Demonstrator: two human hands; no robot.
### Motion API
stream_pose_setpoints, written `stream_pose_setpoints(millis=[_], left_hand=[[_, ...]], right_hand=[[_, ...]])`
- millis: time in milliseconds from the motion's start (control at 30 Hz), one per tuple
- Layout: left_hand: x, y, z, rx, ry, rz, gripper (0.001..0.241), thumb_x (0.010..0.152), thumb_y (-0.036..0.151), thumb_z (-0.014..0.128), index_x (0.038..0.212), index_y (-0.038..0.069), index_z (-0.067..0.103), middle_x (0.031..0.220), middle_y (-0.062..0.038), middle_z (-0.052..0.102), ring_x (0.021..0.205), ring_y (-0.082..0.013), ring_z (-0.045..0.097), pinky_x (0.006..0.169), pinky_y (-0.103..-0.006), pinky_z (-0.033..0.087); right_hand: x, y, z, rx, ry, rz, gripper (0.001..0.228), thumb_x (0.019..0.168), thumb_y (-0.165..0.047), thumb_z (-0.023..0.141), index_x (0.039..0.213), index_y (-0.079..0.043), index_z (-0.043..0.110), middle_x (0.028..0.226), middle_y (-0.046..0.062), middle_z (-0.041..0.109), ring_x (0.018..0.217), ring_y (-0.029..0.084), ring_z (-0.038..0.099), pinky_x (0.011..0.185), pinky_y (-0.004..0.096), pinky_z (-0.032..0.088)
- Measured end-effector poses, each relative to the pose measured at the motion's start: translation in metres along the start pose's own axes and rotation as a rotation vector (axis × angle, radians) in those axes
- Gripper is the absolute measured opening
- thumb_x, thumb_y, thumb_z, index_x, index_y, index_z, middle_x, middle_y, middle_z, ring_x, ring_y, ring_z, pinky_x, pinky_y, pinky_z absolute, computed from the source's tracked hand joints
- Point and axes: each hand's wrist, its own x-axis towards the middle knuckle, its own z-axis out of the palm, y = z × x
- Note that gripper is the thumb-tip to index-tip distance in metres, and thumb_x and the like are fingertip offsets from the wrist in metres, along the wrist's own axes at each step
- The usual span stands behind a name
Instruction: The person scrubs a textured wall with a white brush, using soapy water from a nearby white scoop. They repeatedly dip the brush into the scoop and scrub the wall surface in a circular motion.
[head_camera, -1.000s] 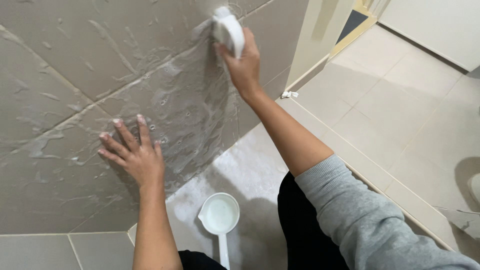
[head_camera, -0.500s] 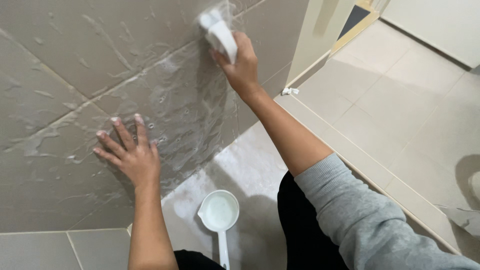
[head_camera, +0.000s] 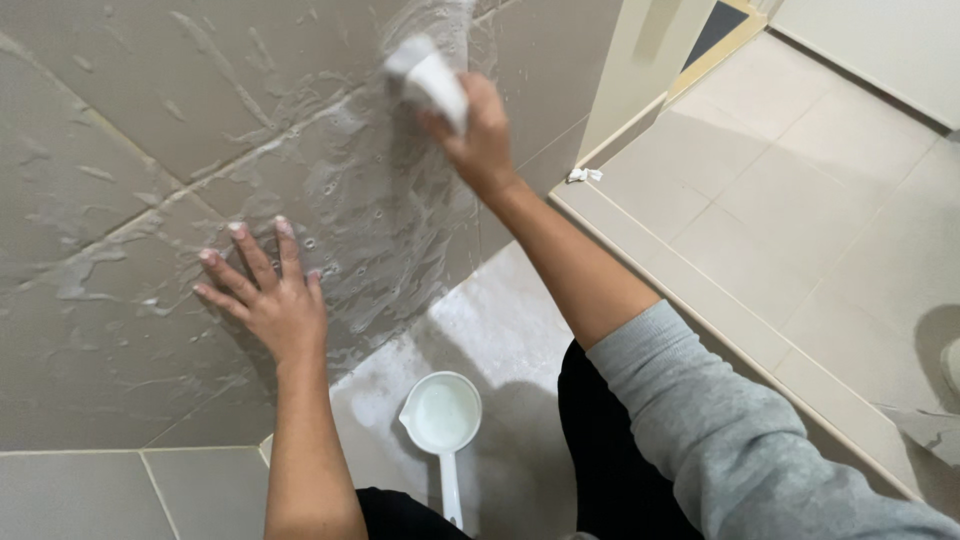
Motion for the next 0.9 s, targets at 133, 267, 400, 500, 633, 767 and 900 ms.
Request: stream_pose_setpoints(millis=[133,267,400,500,633,767,900], left_hand=[[0.001,-0.003,0.001,-0.038,0.075,0.036,0.116,0.086,0.024,0.103,0.170,0.028,0.024,0.170,-0.015,0.006,0.147,-0.0578,0.005,0.112,-0.0857,0.016],[0.000,-0.003,0.001,-0.014,0.077,0.043,0.119,0.089,0.025,0.105,0.170,0.029,0.018,0.170,-0.016,0.006,0.148,-0.0570,0.005,0.113,-0.0842,0.016],[0.000,-0.002,-0.011,-0.161,0.002,0.022,0.111,0.090,-0.005,0.098,0.169,0.030,0.028,0.171,-0.012,-0.004,0.144,-0.0517,-0.014,0.110,-0.0843,0.003],[-0.002,-0.008,-0.008,-0.154,0.023,0.046,0.110,0.088,-0.005,0.097,0.168,0.030,0.030,0.171,-0.011,-0.003,0.144,-0.0507,-0.014,0.110,-0.0842,0.004],[-0.001,-0.008,-0.005,-0.137,0.007,0.045,0.113,0.089,-0.004,0.099,0.168,0.033,0.027,0.170,-0.010,-0.002,0.144,-0.0500,-0.013,0.110,-0.0833,0.004],[-0.002,-0.004,-0.013,-0.142,-0.068,0.013,0.110,0.097,-0.002,0.096,0.169,0.034,0.020,0.170,-0.009,-0.009,0.144,-0.0478,-0.018,0.113,-0.0826,0.001],[-0.002,-0.010,-0.011,-0.141,-0.001,0.053,0.109,0.091,-0.003,0.096,0.169,0.029,0.027,0.171,-0.010,-0.004,0.145,-0.0487,-0.015,0.111,-0.0831,0.003]], right_hand=[[0.019,-0.023,-0.005,0.070,0.155,0.283,0.050,0.091,-0.041,0.074,0.125,-0.011,0.054,0.110,0.010,0.068,0.091,0.024,0.067,0.068,0.032,0.056],[-0.008,-0.024,0.029,-0.028,-0.077,0.074,0.044,0.098,-0.034,0.066,0.126,-0.002,0.053,0.116,0.016,0.059,0.100,0.028,0.061,0.078,0.035,0.062],[-0.025,0.017,0.037,-0.078,0.026,-0.329,0.033,0.092,-0.036,0.079,0.108,-0.012,0.063,0.093,0.006,0.063,0.087,0.027,0.066,0.082,0.040,0.054],[-0.007,-0.003,0.022,-0.042,0.163,-0.134,0.036,0.094,-0.032,0.077,0.114,-0.011,0.057,0.099,0.008,0.062,0.091,0.028,0.067,0.084,0.040,0.055],[-0.002,-0.032,0.046,-0.064,0.138,-0.139,0.039,0.097,-0.044,0.069,0.116,-0.013,0.058,0.102,0.007,0.062,0.096,0.028,0.065,0.087,0.040,0.055],[-0.034,-0.036,0.050,-0.117,-0.099,-0.317,0.037,0.087,-0.040,0.081,0.106,-0.013,0.063,0.089,0.003,0.059,0.085,0.025,0.064,0.081,0.039,0.055],[-0.021,-0.040,0.040,-0.015,0.074,-0.171,0.038,0.090,-0.038,0.079,0.111,-0.012,0.061,0.094,0.006,0.060,0.088,0.026,0.064,0.081,0.038,0.055]])
